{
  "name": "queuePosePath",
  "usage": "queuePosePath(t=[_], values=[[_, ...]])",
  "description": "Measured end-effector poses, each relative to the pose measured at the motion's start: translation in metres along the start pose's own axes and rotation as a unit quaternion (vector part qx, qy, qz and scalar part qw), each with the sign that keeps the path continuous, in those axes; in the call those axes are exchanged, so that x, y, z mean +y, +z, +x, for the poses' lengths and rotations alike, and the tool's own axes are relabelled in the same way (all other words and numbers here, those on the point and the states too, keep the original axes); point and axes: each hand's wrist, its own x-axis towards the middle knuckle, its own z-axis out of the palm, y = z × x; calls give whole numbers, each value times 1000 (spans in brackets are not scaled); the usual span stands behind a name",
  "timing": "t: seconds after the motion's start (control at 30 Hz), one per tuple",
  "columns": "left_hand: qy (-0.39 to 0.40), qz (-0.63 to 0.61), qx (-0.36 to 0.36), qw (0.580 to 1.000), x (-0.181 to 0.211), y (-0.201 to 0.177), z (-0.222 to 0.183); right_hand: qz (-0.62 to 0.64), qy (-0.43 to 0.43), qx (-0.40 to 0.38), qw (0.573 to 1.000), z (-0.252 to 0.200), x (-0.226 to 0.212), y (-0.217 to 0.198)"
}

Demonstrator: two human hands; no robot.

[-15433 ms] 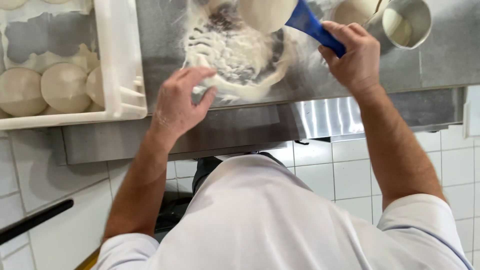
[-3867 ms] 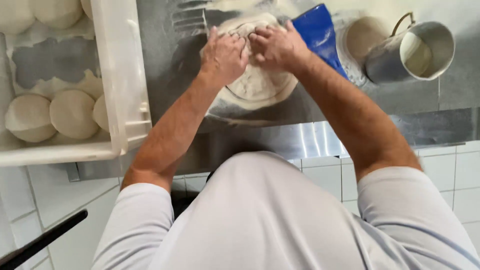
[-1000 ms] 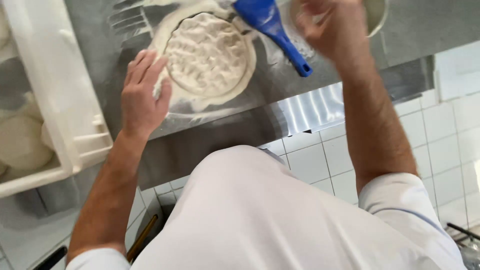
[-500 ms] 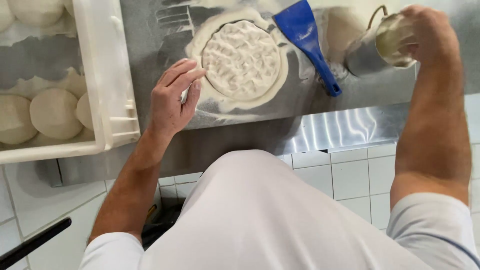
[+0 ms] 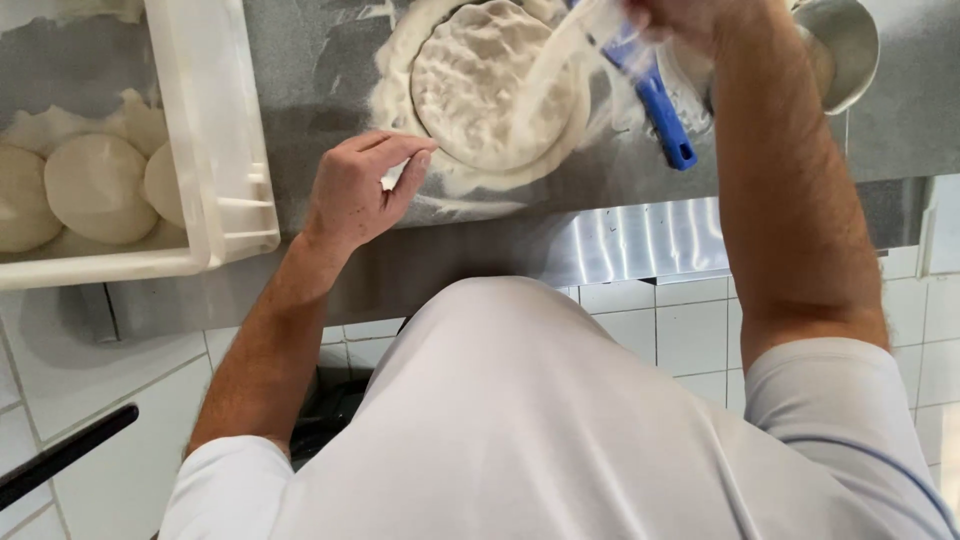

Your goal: Preparing and stretching pizza dough balls on a floured surface.

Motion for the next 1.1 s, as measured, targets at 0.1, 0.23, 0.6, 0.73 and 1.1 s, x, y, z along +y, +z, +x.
queuePosePath(t=[0.1,0.23,0.6,0.73,1.1], values=[[4,-15,9,1000,0,6,8,20,-23,-33,999,-33,-68,59],[15,-7,-28,999,4,23,18,-110,-23,46,993,-6,-20,66],[-20,224,-104,969,-49,101,65,-589,-252,50,766,6,59,132],[-31,225,-152,962,-82,117,93,-537,-142,2,831,31,47,123],[-69,289,-296,908,-51,97,104,-585,-113,-63,801,22,18,118]])
